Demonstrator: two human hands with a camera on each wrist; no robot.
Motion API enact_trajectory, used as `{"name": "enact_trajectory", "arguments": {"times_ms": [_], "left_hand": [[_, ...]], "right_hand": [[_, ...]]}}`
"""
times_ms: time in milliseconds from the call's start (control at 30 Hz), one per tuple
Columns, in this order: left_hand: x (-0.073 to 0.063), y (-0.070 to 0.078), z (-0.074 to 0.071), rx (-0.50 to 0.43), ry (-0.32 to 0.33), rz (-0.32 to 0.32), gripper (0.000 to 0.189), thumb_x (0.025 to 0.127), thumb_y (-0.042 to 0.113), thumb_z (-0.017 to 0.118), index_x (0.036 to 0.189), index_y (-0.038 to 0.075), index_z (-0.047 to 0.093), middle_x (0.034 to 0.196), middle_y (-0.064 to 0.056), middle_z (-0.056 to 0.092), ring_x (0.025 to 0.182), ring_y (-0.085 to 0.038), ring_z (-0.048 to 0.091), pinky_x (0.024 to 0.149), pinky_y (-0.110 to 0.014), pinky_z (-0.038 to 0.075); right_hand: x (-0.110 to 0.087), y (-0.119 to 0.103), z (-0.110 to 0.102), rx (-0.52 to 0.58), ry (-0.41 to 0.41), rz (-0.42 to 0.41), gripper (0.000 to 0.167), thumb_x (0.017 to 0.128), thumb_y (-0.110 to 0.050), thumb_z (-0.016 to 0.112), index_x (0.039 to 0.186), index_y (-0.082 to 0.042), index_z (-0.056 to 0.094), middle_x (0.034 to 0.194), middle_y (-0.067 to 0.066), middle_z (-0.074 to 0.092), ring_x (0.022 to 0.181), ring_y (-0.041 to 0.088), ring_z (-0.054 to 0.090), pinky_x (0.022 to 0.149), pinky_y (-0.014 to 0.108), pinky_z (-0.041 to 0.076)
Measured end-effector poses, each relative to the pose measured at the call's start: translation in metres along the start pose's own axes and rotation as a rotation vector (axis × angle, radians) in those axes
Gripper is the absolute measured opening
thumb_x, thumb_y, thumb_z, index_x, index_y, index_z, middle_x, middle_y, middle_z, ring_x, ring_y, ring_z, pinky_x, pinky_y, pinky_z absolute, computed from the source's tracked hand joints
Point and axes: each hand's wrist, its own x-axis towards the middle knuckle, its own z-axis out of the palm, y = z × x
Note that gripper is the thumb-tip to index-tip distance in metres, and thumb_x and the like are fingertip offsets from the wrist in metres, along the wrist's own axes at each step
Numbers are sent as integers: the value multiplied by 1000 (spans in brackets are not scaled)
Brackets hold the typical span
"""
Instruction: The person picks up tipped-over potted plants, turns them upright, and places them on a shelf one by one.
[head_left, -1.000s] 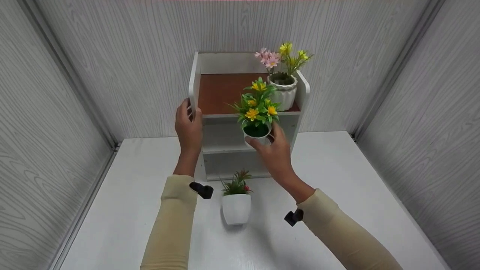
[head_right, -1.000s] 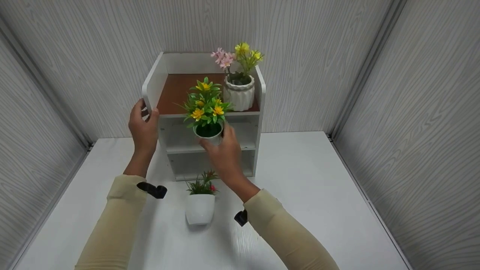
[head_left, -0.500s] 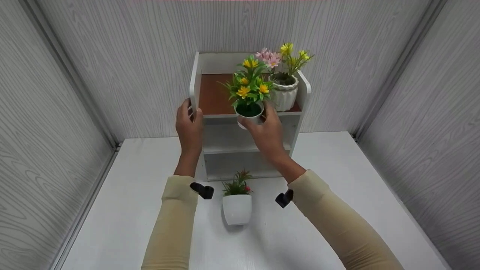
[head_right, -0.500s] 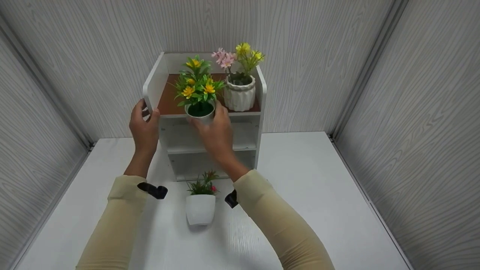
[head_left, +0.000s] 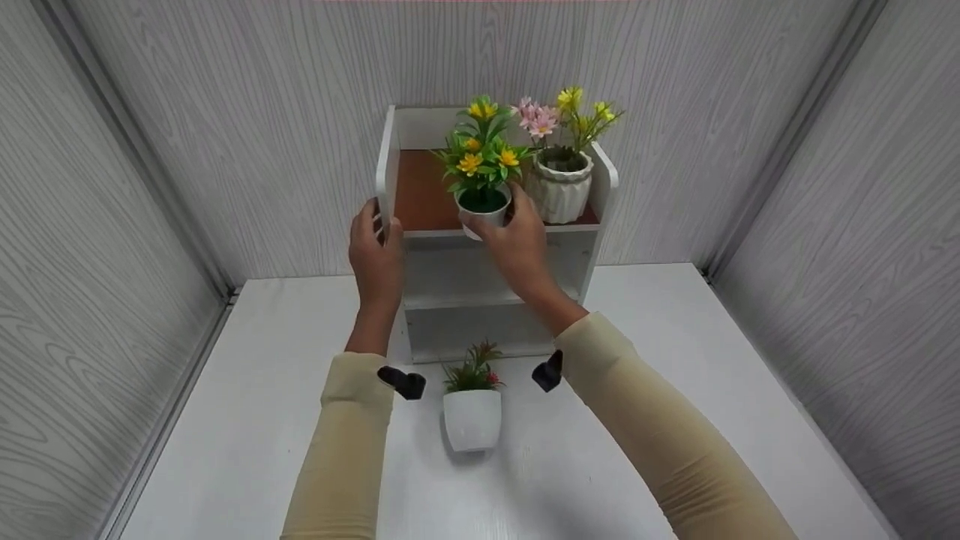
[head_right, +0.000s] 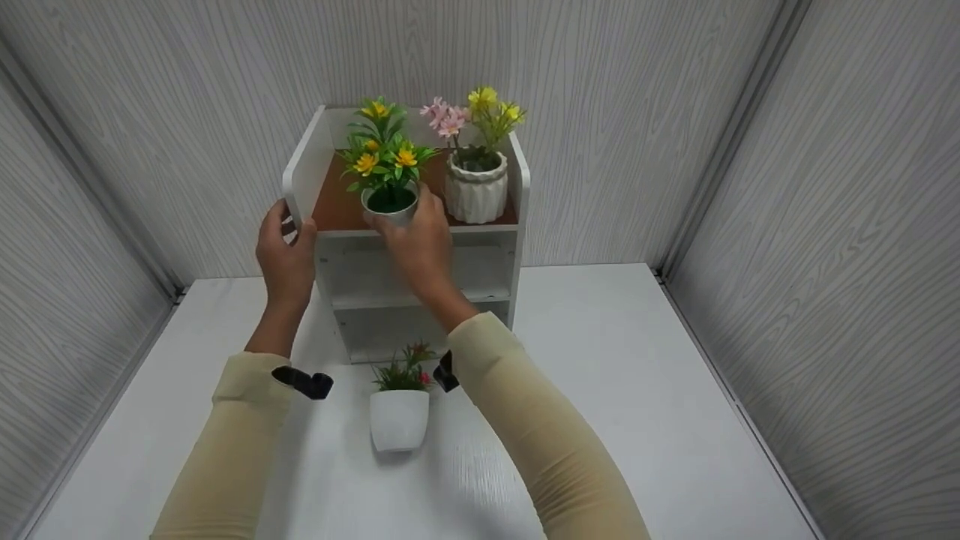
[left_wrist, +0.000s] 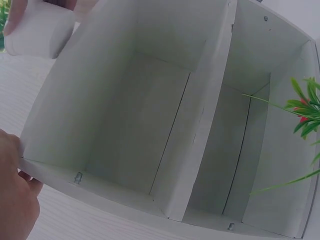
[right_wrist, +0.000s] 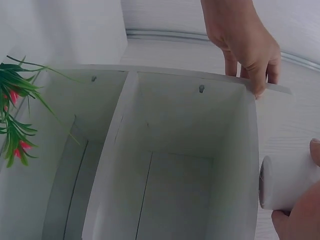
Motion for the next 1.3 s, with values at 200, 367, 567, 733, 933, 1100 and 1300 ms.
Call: {"name": "enact_trajectory", "arguments": {"times_ms": [200,367,567,733,933,1100,1300], "left_hand": [[0,0,0,24,0,8,49,106,27,52,151,10,42,143,-7,52,135,-18,52,110,-31,47],[1,1,0,17,-3,9,49,106,27,51,151,10,42,144,-8,52,136,-19,52,110,-33,47],[2,1,-1,11,0,-12,48,106,27,51,151,11,42,144,-7,51,135,-18,52,110,-33,47],[1,0,0,10,4,-6,48,106,25,51,151,10,42,144,-8,51,135,-19,52,110,-32,48],[2,0,0,12,4,3,48,106,24,52,151,10,42,144,-7,52,135,-17,52,110,-32,48],[1,1,-1,12,-9,9,49,106,26,53,151,11,42,144,-7,51,135,-17,51,110,-31,47],[1,0,-1,27,-4,3,50,106,27,53,151,11,42,145,-7,51,136,-17,51,110,-30,47]], "right_hand": [[8,2,4,-22,0,6,76,87,-30,81,150,-8,43,141,10,53,128,21,53,108,37,49],[14,-1,6,-45,-16,58,80,88,-37,80,151,-9,41,144,9,52,130,21,52,109,37,48],[20,-3,11,-50,-32,104,81,88,-40,79,152,-11,40,146,7,51,132,19,51,110,35,47],[23,-1,14,-23,-30,97,81,87,-42,79,152,-12,40,145,6,52,130,17,52,107,34,49],[28,0,16,-12,-52,109,82,88,-44,77,154,-12,38,148,6,49,133,17,51,108,34,48],[33,1,18,-10,-47,120,83,89,-45,76,154,-12,37,148,5,49,131,16,52,106,34,49],[37,2,18,10,-39,139,81,89,-43,77,153,-13,39,146,3,51,128,14,53,107,34,49]]}}
